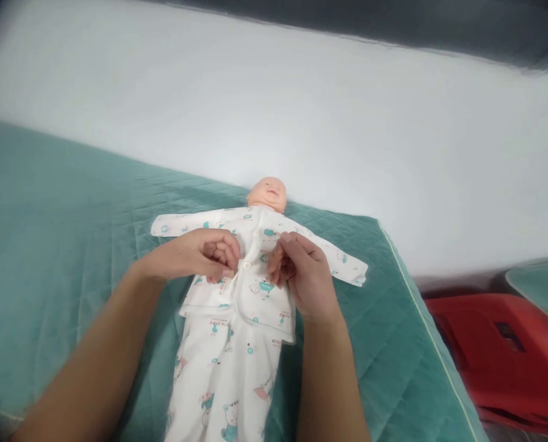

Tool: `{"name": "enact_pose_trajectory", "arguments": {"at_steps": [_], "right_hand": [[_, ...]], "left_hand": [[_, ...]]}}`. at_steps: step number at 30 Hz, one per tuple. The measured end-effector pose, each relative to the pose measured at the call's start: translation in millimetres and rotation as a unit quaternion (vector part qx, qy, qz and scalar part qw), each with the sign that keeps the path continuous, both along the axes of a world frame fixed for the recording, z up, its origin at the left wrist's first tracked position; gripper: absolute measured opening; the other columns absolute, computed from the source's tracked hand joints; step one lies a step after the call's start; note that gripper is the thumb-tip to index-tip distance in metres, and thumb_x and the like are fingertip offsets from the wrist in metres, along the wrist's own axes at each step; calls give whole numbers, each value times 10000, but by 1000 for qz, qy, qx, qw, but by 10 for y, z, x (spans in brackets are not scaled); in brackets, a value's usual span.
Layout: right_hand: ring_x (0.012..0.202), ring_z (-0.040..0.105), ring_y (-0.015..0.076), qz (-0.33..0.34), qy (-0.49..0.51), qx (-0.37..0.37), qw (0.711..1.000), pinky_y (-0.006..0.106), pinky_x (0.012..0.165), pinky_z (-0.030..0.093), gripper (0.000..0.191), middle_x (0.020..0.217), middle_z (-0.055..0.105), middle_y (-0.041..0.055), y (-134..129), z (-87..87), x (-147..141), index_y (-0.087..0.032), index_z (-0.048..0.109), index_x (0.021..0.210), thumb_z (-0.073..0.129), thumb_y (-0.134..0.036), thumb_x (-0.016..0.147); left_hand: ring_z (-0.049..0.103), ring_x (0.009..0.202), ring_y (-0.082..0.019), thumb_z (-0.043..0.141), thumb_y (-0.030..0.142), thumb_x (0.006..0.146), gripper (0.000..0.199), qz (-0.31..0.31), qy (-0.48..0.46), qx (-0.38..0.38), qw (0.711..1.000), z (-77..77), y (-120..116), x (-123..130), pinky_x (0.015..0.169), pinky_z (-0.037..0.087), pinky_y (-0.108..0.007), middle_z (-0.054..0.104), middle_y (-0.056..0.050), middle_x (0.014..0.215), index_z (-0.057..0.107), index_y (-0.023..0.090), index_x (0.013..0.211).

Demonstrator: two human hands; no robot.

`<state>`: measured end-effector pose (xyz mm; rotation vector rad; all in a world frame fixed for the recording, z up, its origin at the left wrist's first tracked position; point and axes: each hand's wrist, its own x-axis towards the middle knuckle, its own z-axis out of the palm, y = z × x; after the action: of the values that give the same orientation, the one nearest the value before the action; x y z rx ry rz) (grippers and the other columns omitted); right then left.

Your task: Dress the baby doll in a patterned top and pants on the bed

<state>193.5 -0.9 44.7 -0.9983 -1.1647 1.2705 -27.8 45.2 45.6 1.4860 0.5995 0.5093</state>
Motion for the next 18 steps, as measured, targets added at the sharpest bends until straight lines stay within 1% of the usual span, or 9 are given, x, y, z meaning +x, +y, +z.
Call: {"name": "enact_pose_trajectory", "arguments": {"at_steps": [2,3,6,8,10,12,13,15,18], "right_hand": [[462,505,88,-54,30,29,998,205,414,350,303,589,602,-13,32,-33,7,-186,592,654,589,-343,912],[508,527,93,-83,38,40,995,204,444,374,277,625,610,-12,50,-54,8,-187,593,663,601,-326,903],[710,611,123,-176,25,67,982,218,583,463,252,756,653,5,98,-128,6,-186,599,658,638,-305,876],[869,641,151,-227,-12,85,970,254,727,507,219,877,690,18,124,-178,4,-192,629,683,647,-310,867],[1027,635,179,-254,-63,100,960,316,896,498,153,1030,708,26,147,-223,7,-207,670,768,638,-318,868],[1143,603,202,-259,-122,101,953,379,1018,446,128,1179,687,25,174,-269,16,-231,695,906,630,-333,864],[1187,583,214,-257,-156,94,949,407,1056,420,177,1240,667,26,192,-294,25,-243,695,982,630,-351,858],[1252,541,241,-244,-221,69,942,452,1100,379,319,1331,621,33,239,-352,56,-263,673,1130,624,-410,850],[1362,436,272,-224,-317,43,921,527,1162,260,444,1423,556,49,344,-466,138,-276,617,1267,536,-486,885]], "left_hand": [[589,589,-89,726,188,756,203,6,-10,2,1000,-8,5,-19,523,477,-206,665,-6,768,644,163,940],[582,572,-90,718,207,769,187,26,-26,7,999,-20,9,-20,517,473,-210,653,1,735,639,163,932],[572,563,-101,674,277,813,152,136,-85,43,986,-91,49,7,530,478,-224,618,14,665,620,166,903],[595,630,-121,645,302,828,154,230,-100,81,965,-172,110,35,574,496,-239,631,3,704,614,175,909],[623,743,-151,612,293,838,132,335,-63,140,929,-281,199,59,646,516,-264,655,-16,787,617,186,916],[629,884,-190,563,252,850,119,424,29,230,875,-412,306,69,764,526,-316,678,-41,909,632,193,928],[620,954,-212,538,226,855,141,449,84,281,844,-480,361,70,835,517,-351,683,-57,971,642,192,945],[580,1085,-254,506,187,860,215,456,183,369,789,-609,464,65,963,465,-412,681,-87,1083,655,181,1014],[505,1239,-291,479,208,900,282,442,272,416,746,-757,573,63,1056,384,-460,667,-101,1203,654,182,1119]]}}
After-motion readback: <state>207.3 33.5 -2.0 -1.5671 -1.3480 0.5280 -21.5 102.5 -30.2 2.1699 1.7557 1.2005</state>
